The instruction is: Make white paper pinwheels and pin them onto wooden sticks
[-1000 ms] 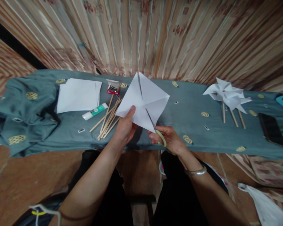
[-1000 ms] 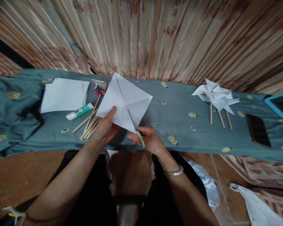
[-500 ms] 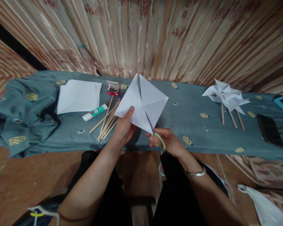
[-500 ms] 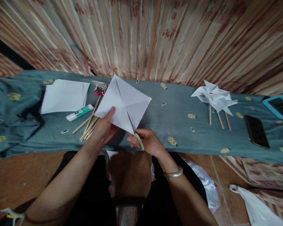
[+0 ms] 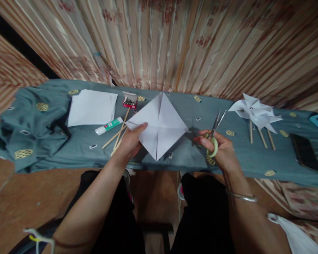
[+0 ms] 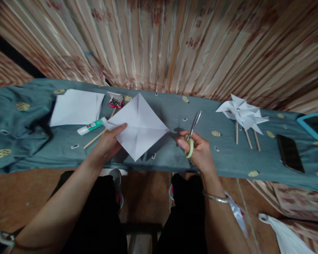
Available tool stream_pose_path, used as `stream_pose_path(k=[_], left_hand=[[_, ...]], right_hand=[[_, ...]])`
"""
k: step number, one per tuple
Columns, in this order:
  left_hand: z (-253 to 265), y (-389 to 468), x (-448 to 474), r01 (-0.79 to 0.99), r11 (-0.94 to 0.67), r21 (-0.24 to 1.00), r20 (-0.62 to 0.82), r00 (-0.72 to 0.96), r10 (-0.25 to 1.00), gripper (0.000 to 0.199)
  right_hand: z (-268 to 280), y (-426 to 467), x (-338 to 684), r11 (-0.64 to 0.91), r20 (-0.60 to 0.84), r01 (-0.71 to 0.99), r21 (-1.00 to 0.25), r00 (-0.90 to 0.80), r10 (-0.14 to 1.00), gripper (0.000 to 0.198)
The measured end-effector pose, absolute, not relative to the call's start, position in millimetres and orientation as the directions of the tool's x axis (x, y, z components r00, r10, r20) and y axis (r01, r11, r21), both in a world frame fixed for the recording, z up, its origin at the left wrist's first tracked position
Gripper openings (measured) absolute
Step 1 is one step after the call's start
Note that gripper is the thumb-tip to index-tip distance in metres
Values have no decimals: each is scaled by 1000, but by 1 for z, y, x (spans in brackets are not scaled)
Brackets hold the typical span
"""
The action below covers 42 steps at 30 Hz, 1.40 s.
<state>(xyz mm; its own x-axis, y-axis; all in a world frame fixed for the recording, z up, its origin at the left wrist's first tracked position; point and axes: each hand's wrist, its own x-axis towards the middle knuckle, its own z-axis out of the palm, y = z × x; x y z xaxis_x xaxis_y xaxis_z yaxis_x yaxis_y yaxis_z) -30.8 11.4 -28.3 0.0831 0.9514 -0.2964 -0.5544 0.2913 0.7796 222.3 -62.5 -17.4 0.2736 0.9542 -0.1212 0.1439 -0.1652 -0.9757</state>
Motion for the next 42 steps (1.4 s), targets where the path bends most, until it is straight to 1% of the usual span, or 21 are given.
stream_pose_path(k=[2, 3, 6, 9, 11, 14, 16, 18, 21, 24, 25, 28, 30, 32, 34, 36, 38, 40, 42], left_hand=[[-36, 4, -23, -476, 344, 810, -309, 153, 939, 34], [-40, 0, -19, -434, 375, 819, -329, 179, 927, 35], [-47, -8, -12, -329, 463, 823, -396, 252, 883, 41], [-46, -9, -9, -309, 500, 809, -417, 298, 858, 46], [-40, -9, -8, -382, 500, 777, -388, 334, 859, 50], [-27, -10, -8, -505, 501, 703, -292, 437, 851, 59], [-19, -13, -6, -535, 503, 679, -232, 494, 838, 64], [-17, -17, -2, -552, 494, 672, -193, 514, 836, 66], [-23, -24, 6, -567, 466, 679, -165, 501, 850, 70], [-33, -33, 16, -554, 407, 726, -144, 456, 878, 75], [-36, -36, 18, -547, 386, 743, -140, 437, 889, 75], [-38, -41, 26, -532, 338, 777, -158, 355, 922, 66], [-35, -39, 29, -563, 337, 754, -220, 267, 938, 59], [-30, -33, 29, -640, 365, 676, -333, 177, 926, 52], [-24, -23, 26, -705, 381, 599, -431, 117, 895, 41], [-19, -11, 19, -729, 370, 576, -469, 76, 880, 34], [-16, 1, 9, -751, 308, 584, -446, 20, 895, 31], [-14, 11, -1, -772, 238, 589, -418, -39, 908, 29], [-13, 18, -10, -787, 194, 586, -409, -81, 909, 27]], right_hand=[[-16, -57, 218, -118, -69, 150, -982, 297, 953, 45], [-16, -55, 215, -123, -80, 138, -983, 279, 957, 46], [-16, -51, 207, -208, -193, 66, -976, 188, 963, 48], [-19, -50, 199, -294, -296, -36, -955, 141, 945, 47], [-23, -49, 192, -269, -295, -140, -953, 214, 931, 46], [-27, -44, 184, -134, -246, -288, -948, 399, 883, 42], [-28, -39, 181, -59, -225, -338, -939, 477, 850, 41], [-27, -35, 180, -4, -197, -348, -938, 523, 829, 42], [-25, -30, 179, 43, -158, -337, -941, 546, 823, 43], [-25, -29, 175, 48, -132, -312, -949, 531, 837, 45], [-26, -29, 172, 43, -122, -294, -955, 521, 845, 46], [-30, -29, 164, 16, -103, -229, -973, 498, 861, 50], [-33, -29, 159, -5, -99, -190, -982, 485, 869, 51], [-36, -30, 156, -33, -106, -164, -986, 455, 884, 51], [-38, -31, 154, -68, -118, -135, -989, 409, 905, 52], [-36, -34, 155, -107, -125, -70, -992, 334, 934, 51], [-30, -40, 158, -161, -152, 26, -987, 208, 966, 51], [-24, -47, 162, -223, -222, 123, -967, 28, 975, 53], [-19, -55, 165, -260, -295, 214, -942, -155, 943, 56]])
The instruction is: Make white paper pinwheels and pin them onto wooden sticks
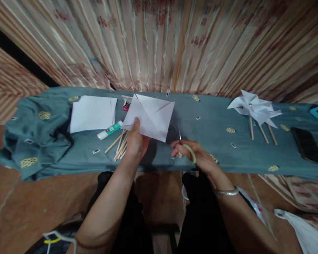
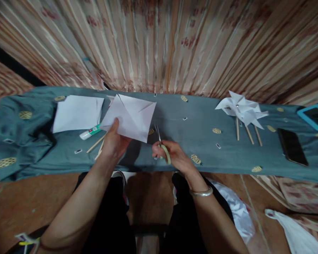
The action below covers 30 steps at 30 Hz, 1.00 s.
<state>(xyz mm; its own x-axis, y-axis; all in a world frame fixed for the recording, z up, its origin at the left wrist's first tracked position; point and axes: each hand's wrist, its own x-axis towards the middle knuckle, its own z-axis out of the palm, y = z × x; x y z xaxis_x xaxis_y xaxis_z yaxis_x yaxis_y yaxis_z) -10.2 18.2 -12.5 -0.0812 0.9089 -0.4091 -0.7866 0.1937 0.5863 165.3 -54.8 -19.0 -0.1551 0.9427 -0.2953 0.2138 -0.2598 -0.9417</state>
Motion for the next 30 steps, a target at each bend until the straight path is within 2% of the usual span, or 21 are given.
stream_pose_path(k=[3, 6, 14, 24, 30], left_hand=[[-11, 23, -18, -799, 148, 583, -400, -124, 908, 27], [-11, 23, -19, -797, 144, 586, -397, -128, 909, 29], [-12, 15, -10, -763, 212, 610, -368, -36, 929, 31], [-15, 15, -6, -767, 221, 603, -378, -30, 925, 42], [-12, 14, -7, -768, 230, 598, -387, -25, 922, 35]], right_hand=[[-17, -63, 165, -294, -376, 274, -916, -324, 868, 60], [-20, -66, 160, -342, -425, 269, -900, -373, 825, 61], [-21, -65, 157, -338, -402, 235, -911, -335, 852, 59], [-25, -65, 158, -309, -368, 222, -925, -317, 874, 46], [-24, -65, 158, -309, -375, 240, -920, -316, 871, 48]])
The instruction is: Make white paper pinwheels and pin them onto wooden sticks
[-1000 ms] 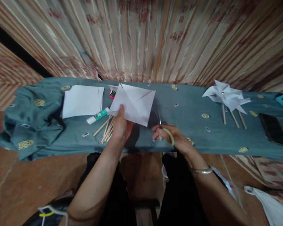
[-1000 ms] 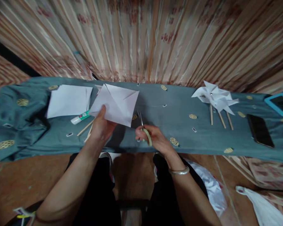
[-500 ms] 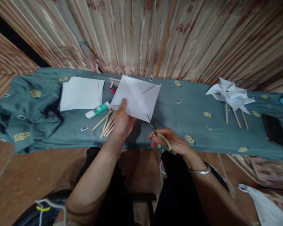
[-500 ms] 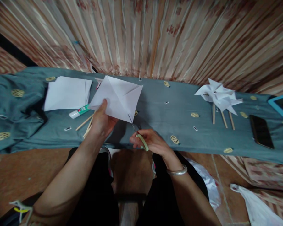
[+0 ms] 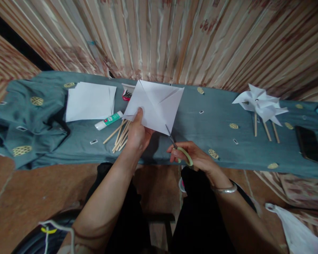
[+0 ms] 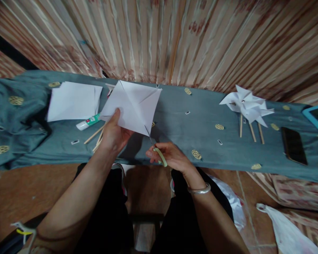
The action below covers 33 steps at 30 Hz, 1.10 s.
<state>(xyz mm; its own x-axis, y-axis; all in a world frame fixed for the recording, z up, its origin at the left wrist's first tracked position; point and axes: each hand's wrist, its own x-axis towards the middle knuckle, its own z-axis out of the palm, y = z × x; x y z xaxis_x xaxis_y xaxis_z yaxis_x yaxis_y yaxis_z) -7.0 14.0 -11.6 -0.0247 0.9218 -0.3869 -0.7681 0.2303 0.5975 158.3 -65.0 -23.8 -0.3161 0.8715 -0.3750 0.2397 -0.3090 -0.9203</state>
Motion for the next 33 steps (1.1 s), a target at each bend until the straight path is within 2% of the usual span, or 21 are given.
stream_pose_path(k=[8, 17, 27, 33], left_hand=[[-15, 13, -8, -772, 229, 593, -372, -10, 928, 45], [-15, 12, -5, -756, 225, 615, -386, -39, 922, 43], [-12, 11, -5, -758, 229, 611, -383, -30, 923, 39], [-13, 11, -5, -749, 240, 617, -389, -26, 921, 38]], right_hand=[[-23, -65, 158, -303, -374, 258, -917, -299, 878, 46], [-27, -65, 157, -260, -324, 231, -937, -306, 895, 42], [-26, -65, 157, -283, -347, 239, -929, -293, 891, 44], [-23, -65, 155, -296, -340, 187, -937, -287, 895, 46]])
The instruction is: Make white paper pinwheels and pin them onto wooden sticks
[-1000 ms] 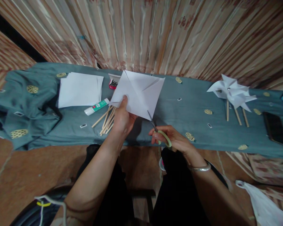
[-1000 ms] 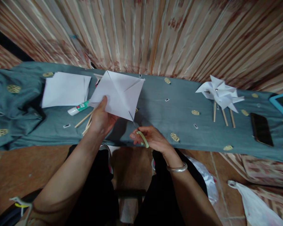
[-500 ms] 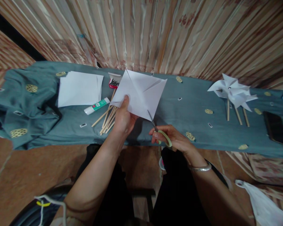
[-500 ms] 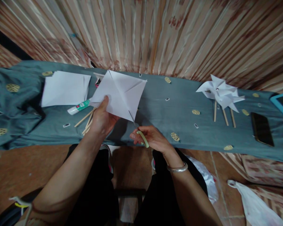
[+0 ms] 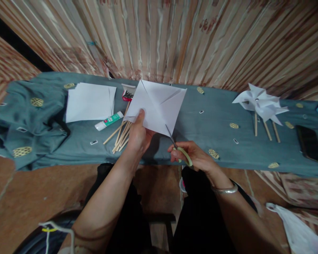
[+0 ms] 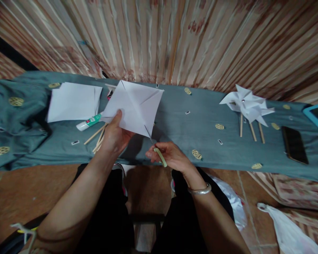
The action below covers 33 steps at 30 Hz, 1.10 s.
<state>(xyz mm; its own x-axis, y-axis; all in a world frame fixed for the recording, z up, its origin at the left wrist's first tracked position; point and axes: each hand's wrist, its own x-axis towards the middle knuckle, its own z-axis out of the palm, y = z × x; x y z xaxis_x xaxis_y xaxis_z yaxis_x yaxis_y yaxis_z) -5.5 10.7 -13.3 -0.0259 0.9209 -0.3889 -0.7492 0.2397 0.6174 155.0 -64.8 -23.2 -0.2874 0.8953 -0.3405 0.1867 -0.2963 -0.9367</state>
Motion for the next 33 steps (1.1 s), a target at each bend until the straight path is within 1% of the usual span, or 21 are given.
stream_pose_path(k=[5, 14, 19, 27, 33], left_hand=[[-13, 11, -7, -743, 236, 626, -388, -34, 921, 33], [-14, 12, -8, -749, 214, 628, -371, -46, 927, 33], [-14, 12, -9, -740, 219, 636, -391, -66, 918, 32], [-13, 13, -9, -732, 226, 642, -404, -74, 912, 34], [-12, 13, -9, -742, 228, 631, -408, -68, 910, 31]], right_hand=[[-24, -65, 155, -302, -336, 157, -940, -289, 897, 44], [-25, -65, 155, -365, -383, 116, -924, -285, 879, 41], [-25, -65, 153, -372, -390, 117, -921, -270, 880, 41], [-28, -64, 154, -429, -453, 147, -892, -266, 851, 48], [-30, -64, 155, -408, -433, 148, -901, -259, 863, 47]])
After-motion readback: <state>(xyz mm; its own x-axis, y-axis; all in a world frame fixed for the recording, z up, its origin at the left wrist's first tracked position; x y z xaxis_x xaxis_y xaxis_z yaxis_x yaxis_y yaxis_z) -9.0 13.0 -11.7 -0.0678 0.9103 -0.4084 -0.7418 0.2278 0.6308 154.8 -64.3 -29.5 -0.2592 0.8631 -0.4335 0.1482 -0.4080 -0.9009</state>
